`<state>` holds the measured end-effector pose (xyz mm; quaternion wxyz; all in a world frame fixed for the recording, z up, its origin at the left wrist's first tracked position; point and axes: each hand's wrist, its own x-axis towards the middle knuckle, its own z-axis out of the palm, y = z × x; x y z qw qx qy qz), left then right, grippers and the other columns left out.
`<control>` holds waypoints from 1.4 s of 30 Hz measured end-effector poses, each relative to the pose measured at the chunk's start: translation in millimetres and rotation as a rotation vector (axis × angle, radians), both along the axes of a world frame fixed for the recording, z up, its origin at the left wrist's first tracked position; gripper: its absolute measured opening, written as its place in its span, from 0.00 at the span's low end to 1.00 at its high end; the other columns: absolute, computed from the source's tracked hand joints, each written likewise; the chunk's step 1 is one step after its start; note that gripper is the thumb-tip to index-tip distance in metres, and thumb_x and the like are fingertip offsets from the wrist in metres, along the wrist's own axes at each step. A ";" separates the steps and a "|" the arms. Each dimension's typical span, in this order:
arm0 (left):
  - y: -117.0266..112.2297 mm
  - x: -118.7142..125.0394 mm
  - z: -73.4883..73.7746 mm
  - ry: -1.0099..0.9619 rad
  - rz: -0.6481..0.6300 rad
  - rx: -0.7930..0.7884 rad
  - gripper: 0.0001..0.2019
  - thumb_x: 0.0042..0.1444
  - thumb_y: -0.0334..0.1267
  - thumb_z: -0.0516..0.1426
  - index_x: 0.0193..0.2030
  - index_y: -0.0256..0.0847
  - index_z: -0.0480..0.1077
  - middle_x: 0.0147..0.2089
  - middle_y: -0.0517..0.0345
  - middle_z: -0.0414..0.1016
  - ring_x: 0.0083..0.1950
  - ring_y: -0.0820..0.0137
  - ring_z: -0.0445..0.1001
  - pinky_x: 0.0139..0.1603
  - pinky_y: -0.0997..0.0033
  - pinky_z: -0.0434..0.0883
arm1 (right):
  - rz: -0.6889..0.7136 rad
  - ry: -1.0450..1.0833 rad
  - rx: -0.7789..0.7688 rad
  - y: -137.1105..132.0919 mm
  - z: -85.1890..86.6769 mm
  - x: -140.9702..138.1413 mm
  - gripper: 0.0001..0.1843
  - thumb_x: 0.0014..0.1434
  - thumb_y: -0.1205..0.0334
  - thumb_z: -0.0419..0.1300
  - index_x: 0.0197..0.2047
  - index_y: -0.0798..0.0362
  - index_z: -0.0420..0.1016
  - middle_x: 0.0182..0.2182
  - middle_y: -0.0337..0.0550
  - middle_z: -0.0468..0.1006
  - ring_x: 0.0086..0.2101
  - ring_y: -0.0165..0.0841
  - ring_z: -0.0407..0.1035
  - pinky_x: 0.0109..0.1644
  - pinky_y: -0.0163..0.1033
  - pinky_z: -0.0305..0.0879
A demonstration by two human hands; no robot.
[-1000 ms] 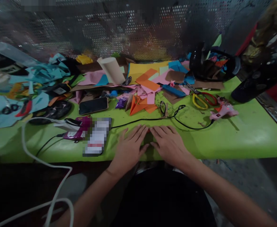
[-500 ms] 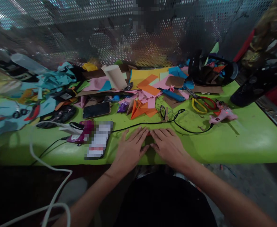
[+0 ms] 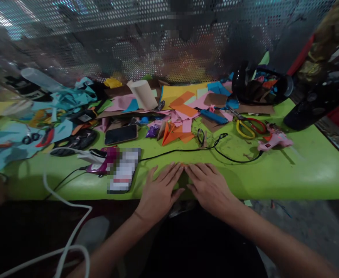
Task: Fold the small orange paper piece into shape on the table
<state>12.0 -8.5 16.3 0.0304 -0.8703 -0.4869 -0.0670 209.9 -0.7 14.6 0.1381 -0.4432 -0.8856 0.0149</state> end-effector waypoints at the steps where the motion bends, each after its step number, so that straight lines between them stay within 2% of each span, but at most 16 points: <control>1: -1.5 -0.6 -0.2 -0.006 -0.001 0.003 0.27 0.69 0.49 0.45 0.69 0.40 0.58 0.70 0.50 0.62 0.70 0.60 0.63 0.69 0.45 0.55 | 0.004 0.002 0.001 -1.5 -0.1 -0.2 0.25 0.66 0.61 0.56 0.64 0.58 0.66 0.60 0.49 0.73 0.56 0.42 0.66 0.61 0.49 0.59; 7: 8.7 2.4 -0.2 -0.003 0.040 0.004 0.25 0.69 0.47 0.45 0.68 0.38 0.59 0.69 0.48 0.64 0.71 0.59 0.61 0.69 0.44 0.55 | -0.053 -0.011 0.021 10.0 -1.2 -3.8 0.22 0.66 0.61 0.56 0.62 0.57 0.69 0.55 0.50 0.77 0.52 0.43 0.69 0.58 0.50 0.62; 12: -1.8 -0.5 -2.0 -0.009 0.008 0.010 0.27 0.68 0.49 0.45 0.69 0.39 0.58 0.70 0.49 0.62 0.71 0.59 0.61 0.69 0.45 0.55 | 0.004 -0.004 0.007 2.0 -1.6 -0.4 0.25 0.66 0.61 0.57 0.64 0.56 0.66 0.59 0.48 0.74 0.55 0.41 0.67 0.59 0.48 0.60; 16: 3.5 0.9 -0.7 -0.008 0.032 0.008 0.26 0.69 0.48 0.45 0.69 0.39 0.59 0.69 0.49 0.63 0.72 0.59 0.60 0.70 0.44 0.55 | -0.028 -0.007 0.021 7.8 -2.8 -0.5 0.23 0.66 0.62 0.56 0.64 0.54 0.67 0.57 0.48 0.76 0.54 0.41 0.68 0.58 0.50 0.61; 19: 4.6 1.7 -0.4 -0.004 0.045 0.010 0.26 0.69 0.47 0.45 0.69 0.38 0.59 0.69 0.48 0.63 0.72 0.59 0.59 0.70 0.44 0.54 | -0.055 -0.011 0.031 7.7 -2.1 -1.8 0.23 0.67 0.60 0.56 0.63 0.55 0.68 0.56 0.48 0.76 0.55 0.42 0.67 0.60 0.51 0.58; 24: -6.0 -2.2 -3.1 0.003 0.000 0.013 0.27 0.67 0.48 0.47 0.70 0.39 0.58 0.70 0.49 0.61 0.72 0.59 0.60 0.69 0.46 0.56 | -0.021 -0.004 0.013 -3.1 0.2 -1.5 0.22 0.68 0.61 0.55 0.64 0.53 0.67 0.58 0.47 0.75 0.56 0.41 0.65 0.62 0.51 0.54; 29: 6.5 0.1 -2.8 0.004 0.037 0.017 0.26 0.68 0.45 0.47 0.70 0.39 0.57 0.69 0.47 0.64 0.72 0.58 0.58 0.70 0.44 0.56 | -0.083 -0.016 0.028 8.9 -0.2 -4.7 0.22 0.67 0.59 0.55 0.62 0.54 0.68 0.54 0.49 0.78 0.54 0.43 0.67 0.60 0.51 0.56; 36: -9.8 -3.9 -7.2 -0.016 0.010 -0.001 0.28 0.68 0.49 0.45 0.70 0.39 0.57 0.71 0.49 0.60 0.71 0.60 0.60 0.70 0.46 0.56 | -0.040 -0.007 0.024 -5.2 -0.5 -4.7 0.22 0.67 0.61 0.55 0.63 0.52 0.68 0.56 0.47 0.76 0.56 0.41 0.65 0.61 0.52 0.53; 40: 12.2 -6.1 4.6 -0.031 0.040 -0.012 0.27 0.68 0.51 0.44 0.70 0.43 0.57 0.70 0.51 0.62 0.73 0.59 0.56 0.69 0.44 0.55 | -0.096 0.037 0.045 18.9 -0.9 1.4 0.20 0.68 0.59 0.55 0.61 0.49 0.71 0.53 0.46 0.78 0.54 0.42 0.67 0.57 0.50 0.57; 42: 26.6 -9.7 13.7 -0.060 0.098 0.004 0.27 0.69 0.49 0.44 0.71 0.43 0.55 0.71 0.49 0.61 0.73 0.59 0.56 0.69 0.45 0.56 | -0.165 0.090 0.070 31.3 -1.8 7.7 0.20 0.68 0.59 0.54 0.62 0.48 0.70 0.53 0.46 0.78 0.53 0.41 0.68 0.54 0.48 0.59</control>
